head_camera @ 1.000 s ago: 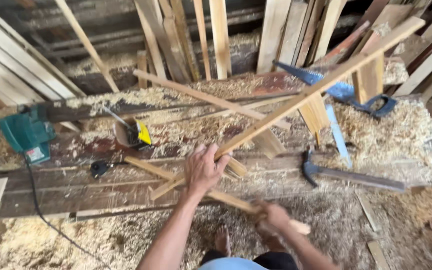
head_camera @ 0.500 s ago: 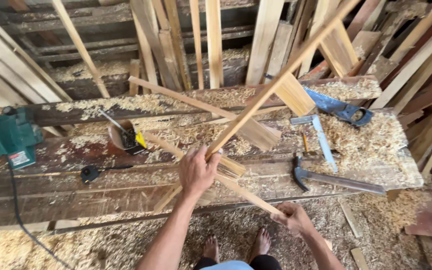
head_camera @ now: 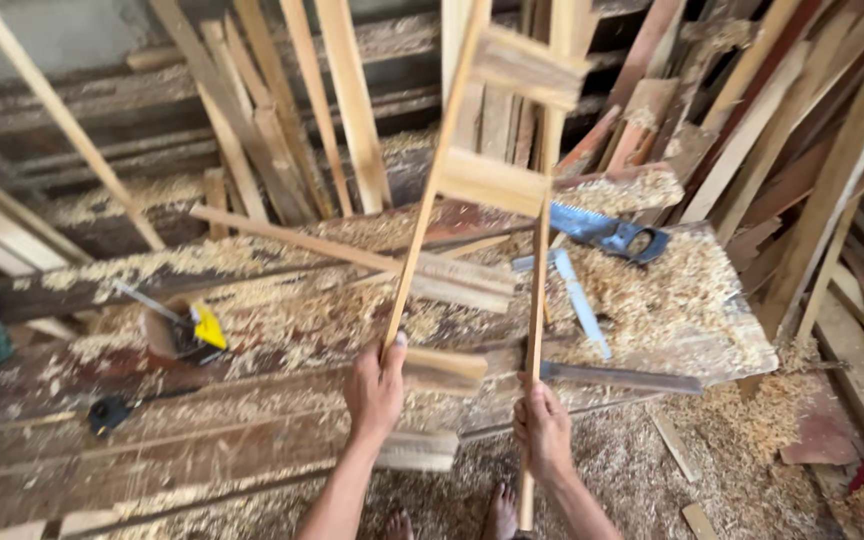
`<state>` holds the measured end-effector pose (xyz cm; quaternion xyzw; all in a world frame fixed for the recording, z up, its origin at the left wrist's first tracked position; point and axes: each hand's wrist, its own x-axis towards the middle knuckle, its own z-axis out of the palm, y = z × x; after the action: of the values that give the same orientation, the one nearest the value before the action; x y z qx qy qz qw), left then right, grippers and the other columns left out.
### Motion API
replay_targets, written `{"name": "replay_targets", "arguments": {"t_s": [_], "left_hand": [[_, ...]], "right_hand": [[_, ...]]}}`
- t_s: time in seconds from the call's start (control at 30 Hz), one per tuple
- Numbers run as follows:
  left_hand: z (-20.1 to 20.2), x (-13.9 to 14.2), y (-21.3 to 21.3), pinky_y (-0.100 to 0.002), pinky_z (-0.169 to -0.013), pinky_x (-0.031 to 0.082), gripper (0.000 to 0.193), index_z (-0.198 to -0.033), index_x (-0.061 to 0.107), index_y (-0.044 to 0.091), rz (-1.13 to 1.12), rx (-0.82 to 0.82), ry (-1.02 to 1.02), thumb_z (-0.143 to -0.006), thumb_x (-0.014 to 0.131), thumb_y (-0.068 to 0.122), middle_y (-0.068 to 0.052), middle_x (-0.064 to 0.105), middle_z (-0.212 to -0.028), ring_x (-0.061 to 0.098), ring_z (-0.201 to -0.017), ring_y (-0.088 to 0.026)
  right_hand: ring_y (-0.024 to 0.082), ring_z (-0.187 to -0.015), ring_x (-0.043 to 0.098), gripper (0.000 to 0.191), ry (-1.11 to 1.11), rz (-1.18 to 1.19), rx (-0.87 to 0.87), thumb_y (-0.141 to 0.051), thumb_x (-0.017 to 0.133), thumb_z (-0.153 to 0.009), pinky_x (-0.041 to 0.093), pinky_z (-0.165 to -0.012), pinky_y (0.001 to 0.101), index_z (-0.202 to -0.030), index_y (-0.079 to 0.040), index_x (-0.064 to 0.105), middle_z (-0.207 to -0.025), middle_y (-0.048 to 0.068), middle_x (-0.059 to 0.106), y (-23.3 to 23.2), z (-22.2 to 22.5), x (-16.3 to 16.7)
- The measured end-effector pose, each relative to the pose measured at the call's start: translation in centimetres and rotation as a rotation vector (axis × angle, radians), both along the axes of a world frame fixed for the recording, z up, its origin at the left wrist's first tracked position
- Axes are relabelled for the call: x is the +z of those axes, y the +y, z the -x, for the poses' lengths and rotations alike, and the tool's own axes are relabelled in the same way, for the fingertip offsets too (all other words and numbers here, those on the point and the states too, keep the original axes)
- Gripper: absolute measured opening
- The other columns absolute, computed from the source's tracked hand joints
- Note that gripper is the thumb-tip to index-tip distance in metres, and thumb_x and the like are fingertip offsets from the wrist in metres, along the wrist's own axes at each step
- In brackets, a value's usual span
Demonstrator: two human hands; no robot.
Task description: The person hammers nails into thin wooden strips laid across a sawdust-covered workbench, assembling a small ladder-like frame. They position nails by hand, drive them with a claw hammer, reposition the strips, and add cross pieces while working through the assembly.
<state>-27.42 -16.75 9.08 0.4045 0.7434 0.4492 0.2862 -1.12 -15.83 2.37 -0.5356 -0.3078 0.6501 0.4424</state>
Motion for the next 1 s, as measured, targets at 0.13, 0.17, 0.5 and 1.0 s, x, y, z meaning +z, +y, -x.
{"name": "replay_targets", "arguments": {"t_s": [0.13, 0.17, 0.5, 1.0], "left_hand": [[-2.0, -2.7, 0.1, -0.031, -0.037, 0.028, 0.042, -0.083, 0.067, 0.019, 0.028, 0.029, 0.017, -0.100, 0.047, 0.052, 0.006, 0.047, -0.056, 0.039, -0.042, -0.008], [-2.3, -3.4, 0.1, -0.032, -0.038, 0.027, 0.044, -0.081, 0.066, 0.017, 0.044, 0.028, -0.020, -0.100, 0.047, 0.052, 0.005, 0.045, -0.056, 0.038, -0.043, -0.010], [-6.4, -9.4, 0.5, -0.035, -0.077, 0.052, 0.047, -0.108, 0.073, 0.001, -0.140, 0.131, -0.284, -0.095, 0.057, 0.042, -0.013, 0.074, -0.085, 0.069, -0.083, -0.021], [-14.9, -4.6, 5.5, -0.035, -0.102, 0.039, 0.048, -0.130, 0.060, 0.004, -0.292, 0.181, -0.593, -0.103, 0.047, 0.042, -0.007, 0.062, -0.111, 0.055, -0.115, -0.019]], "right_hand": [[0.007, -0.052, 0.043, 0.033, 0.089, -0.102, -0.097, -0.031, 0.047, -0.105, 0.036, -0.041, 0.0229, -0.115, -0.007, 0.067, -0.072, -0.002, 0.056, 1.9, 0.7, 2.5], [0.006, -0.053, 0.042, 0.032, 0.095, -0.136, -0.110, -0.030, 0.049, -0.105, 0.035, -0.042, 0.0223, -0.116, -0.007, 0.068, -0.075, -0.003, 0.058, 2.4, 0.7, 2.8], [0.019, -0.088, 0.073, 0.028, -0.096, -0.369, 0.060, -0.018, 0.052, -0.105, 0.058, -0.085, 0.0344, -0.115, 0.000, 0.071, -0.094, 0.014, 0.077, 4.9, 0.8, 3.1], [0.019, -0.077, 0.068, 0.041, -0.447, -0.579, 0.144, -0.011, 0.069, -0.093, 0.057, -0.065, 0.0356, -0.133, -0.004, 0.061, -0.096, 0.012, 0.075, 8.5, -5.9, 10.2]]}}
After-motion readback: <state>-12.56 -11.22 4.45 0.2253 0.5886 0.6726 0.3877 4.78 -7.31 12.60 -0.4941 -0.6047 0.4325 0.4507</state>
